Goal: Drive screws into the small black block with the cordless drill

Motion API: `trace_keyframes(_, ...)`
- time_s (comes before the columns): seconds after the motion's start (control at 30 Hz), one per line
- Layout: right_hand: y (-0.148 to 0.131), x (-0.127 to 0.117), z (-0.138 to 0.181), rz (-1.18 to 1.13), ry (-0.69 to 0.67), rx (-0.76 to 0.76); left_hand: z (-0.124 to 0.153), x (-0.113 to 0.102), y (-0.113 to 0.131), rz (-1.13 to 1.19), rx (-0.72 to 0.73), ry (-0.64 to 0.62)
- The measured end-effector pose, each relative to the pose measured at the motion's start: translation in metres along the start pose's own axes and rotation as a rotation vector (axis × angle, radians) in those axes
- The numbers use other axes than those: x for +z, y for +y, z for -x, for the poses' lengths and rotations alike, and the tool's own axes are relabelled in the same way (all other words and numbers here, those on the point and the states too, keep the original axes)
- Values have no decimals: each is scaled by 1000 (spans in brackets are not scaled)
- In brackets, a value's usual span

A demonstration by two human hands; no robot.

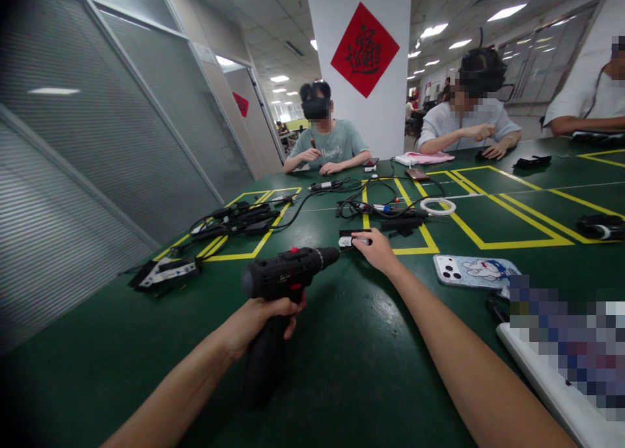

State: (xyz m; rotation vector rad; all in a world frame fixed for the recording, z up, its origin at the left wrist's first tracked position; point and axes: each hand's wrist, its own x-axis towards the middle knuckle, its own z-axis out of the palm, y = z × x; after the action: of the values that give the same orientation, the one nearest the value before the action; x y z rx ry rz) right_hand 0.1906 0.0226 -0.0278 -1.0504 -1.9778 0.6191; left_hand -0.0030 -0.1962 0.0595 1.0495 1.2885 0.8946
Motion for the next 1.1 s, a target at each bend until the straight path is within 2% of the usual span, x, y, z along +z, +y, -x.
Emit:
trace_keyframes(0.43,0,0,1,-14,4,-5,6,7,14,3,-23,18)
trace_keyframes(1.1,0,1,0,-18,14,-1,6,7,12,4,-42,38)
